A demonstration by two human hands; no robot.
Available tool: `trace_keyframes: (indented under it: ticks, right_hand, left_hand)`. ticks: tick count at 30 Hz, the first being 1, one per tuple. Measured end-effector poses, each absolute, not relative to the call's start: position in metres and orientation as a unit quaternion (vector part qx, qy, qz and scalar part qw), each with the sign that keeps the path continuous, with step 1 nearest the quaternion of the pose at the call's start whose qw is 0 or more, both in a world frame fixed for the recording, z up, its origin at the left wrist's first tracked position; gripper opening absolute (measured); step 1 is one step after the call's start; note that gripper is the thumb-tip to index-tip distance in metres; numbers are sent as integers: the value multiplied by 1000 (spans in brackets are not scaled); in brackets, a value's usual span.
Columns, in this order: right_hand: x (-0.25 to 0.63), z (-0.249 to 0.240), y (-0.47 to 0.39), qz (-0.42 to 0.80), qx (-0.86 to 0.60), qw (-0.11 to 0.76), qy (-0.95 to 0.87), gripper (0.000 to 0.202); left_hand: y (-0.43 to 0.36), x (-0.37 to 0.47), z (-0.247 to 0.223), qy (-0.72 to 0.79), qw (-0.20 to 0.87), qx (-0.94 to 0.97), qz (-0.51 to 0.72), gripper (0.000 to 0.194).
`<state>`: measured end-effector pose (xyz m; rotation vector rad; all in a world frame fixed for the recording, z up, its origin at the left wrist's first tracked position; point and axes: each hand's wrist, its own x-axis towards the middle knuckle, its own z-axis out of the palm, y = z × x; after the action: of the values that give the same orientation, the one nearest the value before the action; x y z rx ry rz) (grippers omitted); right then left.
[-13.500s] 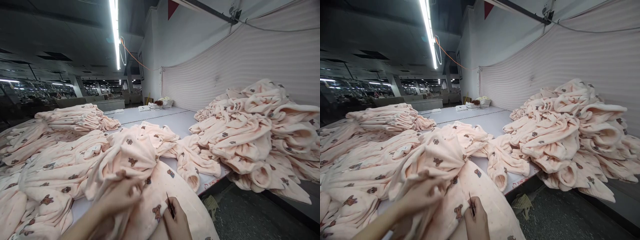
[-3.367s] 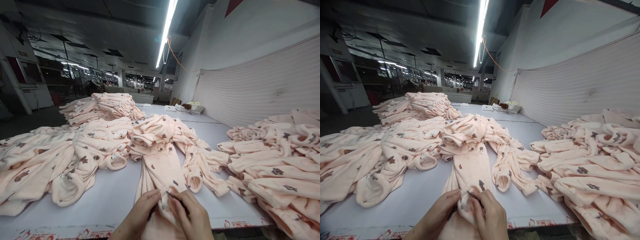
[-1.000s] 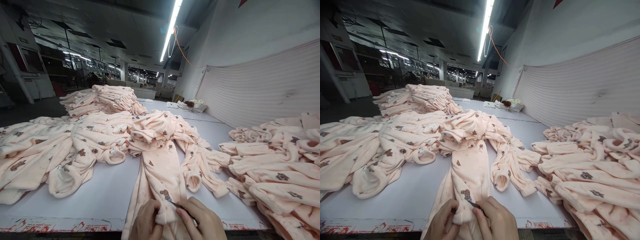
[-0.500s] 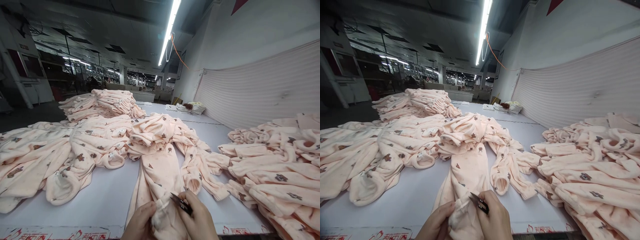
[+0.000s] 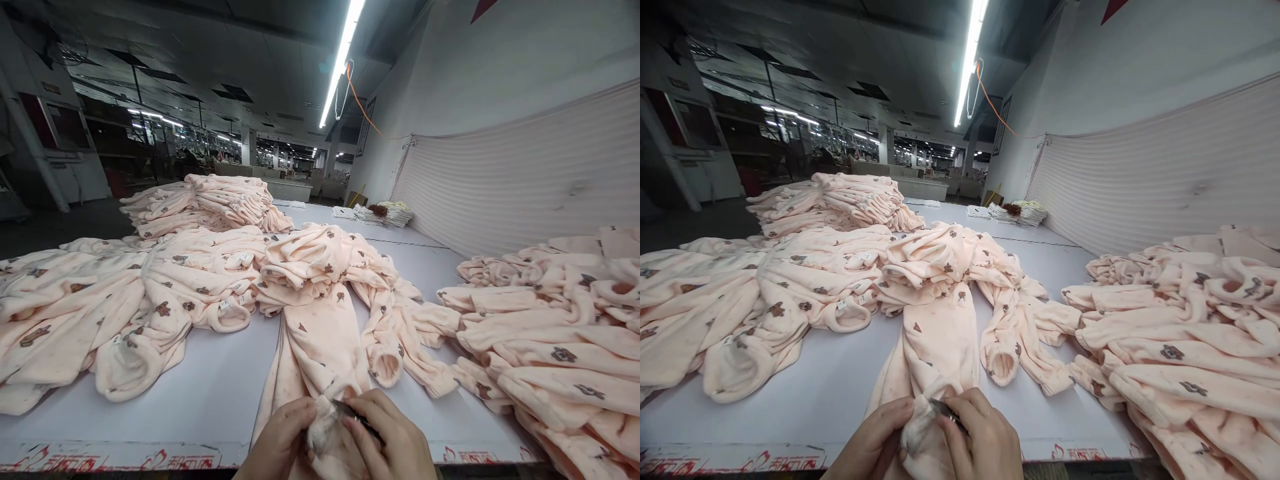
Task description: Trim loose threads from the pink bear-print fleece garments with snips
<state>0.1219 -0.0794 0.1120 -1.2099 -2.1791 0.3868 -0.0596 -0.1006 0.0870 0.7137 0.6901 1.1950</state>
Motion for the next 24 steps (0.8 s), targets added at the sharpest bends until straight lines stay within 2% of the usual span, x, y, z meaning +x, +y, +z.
trace_keyframes:
  ticks: [5, 16, 24]
  right_hand:
    - [125, 112, -83, 160, -455, 337, -809, 19]
    - [126, 105, -88, 114, -423, 269, -858, 24]
    - [135, 110, -93, 170, -452, 307, -820, 19]
  left_hand:
    - [-99, -62, 93, 290, 745, 307, 517, 22]
    - [-95, -60, 86, 283, 754, 328, 494, 29]
    - [-82, -68, 97, 325, 670, 445, 497, 21]
